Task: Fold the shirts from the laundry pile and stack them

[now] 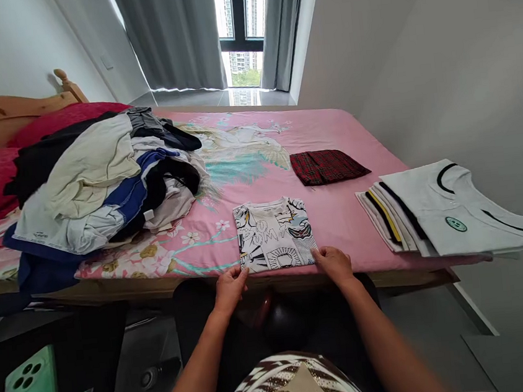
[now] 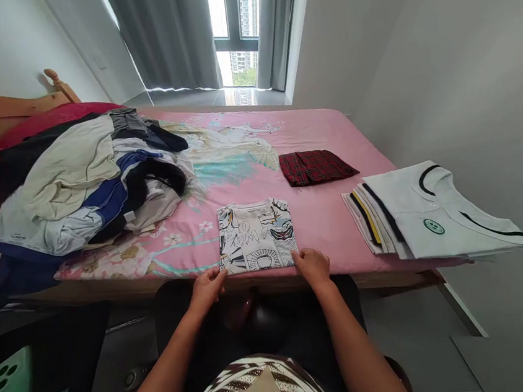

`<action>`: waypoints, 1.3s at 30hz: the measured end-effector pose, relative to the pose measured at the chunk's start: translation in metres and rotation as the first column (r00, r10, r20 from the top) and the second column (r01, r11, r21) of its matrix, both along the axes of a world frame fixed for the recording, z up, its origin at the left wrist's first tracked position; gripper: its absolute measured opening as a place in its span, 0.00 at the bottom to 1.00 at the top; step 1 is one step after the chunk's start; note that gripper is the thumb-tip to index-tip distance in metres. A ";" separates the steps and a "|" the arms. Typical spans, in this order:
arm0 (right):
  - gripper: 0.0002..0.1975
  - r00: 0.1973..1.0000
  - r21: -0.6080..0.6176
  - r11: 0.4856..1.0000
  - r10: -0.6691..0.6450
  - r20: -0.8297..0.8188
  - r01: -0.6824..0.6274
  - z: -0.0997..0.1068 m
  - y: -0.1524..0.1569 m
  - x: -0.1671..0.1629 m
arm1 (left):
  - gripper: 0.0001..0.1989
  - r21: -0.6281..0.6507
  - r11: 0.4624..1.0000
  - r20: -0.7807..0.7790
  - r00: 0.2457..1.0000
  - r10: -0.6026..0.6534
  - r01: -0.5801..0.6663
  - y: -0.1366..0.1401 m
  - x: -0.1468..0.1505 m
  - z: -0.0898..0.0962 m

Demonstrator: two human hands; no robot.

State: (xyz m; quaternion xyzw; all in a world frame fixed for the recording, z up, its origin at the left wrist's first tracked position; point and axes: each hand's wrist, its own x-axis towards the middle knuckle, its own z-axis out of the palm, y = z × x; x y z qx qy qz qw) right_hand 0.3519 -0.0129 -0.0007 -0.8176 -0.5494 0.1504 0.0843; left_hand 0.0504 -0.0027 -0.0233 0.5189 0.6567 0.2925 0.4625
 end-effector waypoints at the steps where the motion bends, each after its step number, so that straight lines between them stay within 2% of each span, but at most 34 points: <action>1: 0.22 1.000 -0.008 1.000 0.000 0.001 0.000 0.002 -0.001 0.000 | 0.20 0.005 1.000 -0.020 1.000 -0.004 0.004 -0.001 0.000 0.000; 6: 0.20 1.000 -0.095 0.996 0.002 0.013 0.000 0.012 -0.002 -0.001 | 0.21 -0.003 1.000 -0.033 0.999 -0.026 0.026 0.001 -0.002 -0.002; 8: 0.18 0.999 -0.088 0.996 -0.014 0.038 0.017 0.012 -0.001 -0.002 | 0.21 -0.014 1.000 -0.025 0.999 -0.022 0.022 0.003 -0.002 -0.003; 11: 0.15 0.998 0.079 0.997 -0.023 0.066 0.018 0.010 0.005 -0.007 | 0.21 -0.009 1.000 -0.024 0.999 -0.027 0.027 0.004 -0.002 -0.004; 14: 0.20 0.990 0.295 0.945 0.132 0.049 -0.140 0.008 0.018 -0.021 | 0.20 -0.005 1.000 -0.019 1.000 -0.019 0.019 0.005 -0.001 -0.006; 16: 0.23 0.967 0.346 0.903 0.245 0.070 -0.254 0.007 0.031 -0.033 | 0.20 -0.009 1.000 -0.019 1.000 -0.001 0.001 0.005 0.000 -0.007; 18: 0.26 0.944 0.316 0.890 0.313 0.104 -0.330 0.004 0.044 -0.043 | 0.20 -0.010 1.000 -0.021 1.000 0.008 -0.009 0.005 0.001 -0.008; 20: 0.29 0.939 0.223 0.913 0.326 0.109 -0.342 -0.002 0.056 -0.048 | 0.20 -0.008 1.000 -0.017 1.000 0.011 -0.011 0.004 0.001 -0.008; 23: 0.33 0.964 0.071 0.964 0.250 0.091 -0.257 -0.016 0.064 -0.047 | 0.21 -0.027 1.000 0.005 1.000 0.008 -0.008 0.001 0.002 -0.007; 25: 0.34 0.973 0.025 0.976 0.215 0.090 -0.218 -0.025 0.064 -0.045 | 0.22 -0.007 0.999 -0.001 0.999 0.032 -0.032 -0.004 0.001 -0.005; 27: 0.35 0.973 0.015 0.977 0.211 0.087 -0.214 -0.028 0.064 -0.043 | 0.21 0.106 0.989 -0.055 0.993 0.105 -0.098 -0.008 -0.001 -0.003; 29: 0.34 0.979 0.012 0.981 0.192 0.071 -0.193 -0.025 0.065 -0.045 | 0.19 0.305 0.941 -0.148 0.970 0.195 -0.143 -0.007 -0.003 0.002; 30: 0.34 0.981 0.021 0.983 0.182 0.066 -0.184 -0.022 0.067 -0.046 | 0.18 0.413 0.903 -0.195 0.957 0.213 -0.117 -0.005 -0.003 0.005; 32: 0.33 0.983 0.061 0.982 0.172 0.070 -0.176 -0.015 0.075 -0.051 | 0.17 0.575 0.817 -0.308 0.938 0.160 0.049 0.006 0.001 0.012; 34: 0.33 0.978 0.114 0.974 0.183 0.097 -0.194 -0.011 0.084 -0.057 | 0.20 0.614 0.739 -0.459 0.887 0.048 0.278 0.022 0.009 0.019; 36: 0.32 0.971 0.128 0.968 0.202 0.125 -0.218 -0.011 0.092 -0.062 | 0.24 0.520 0.721 -0.618 0.785 -0.054 0.459 0.038 0.018 0.022; 39: 0.33 0.967 0.063 0.969 0.230 0.109 -0.238 -0.019 0.098 -0.065 | 0.29 0.288 0.790 -0.740 0.649 -0.175 0.541 0.052 0.028 0.014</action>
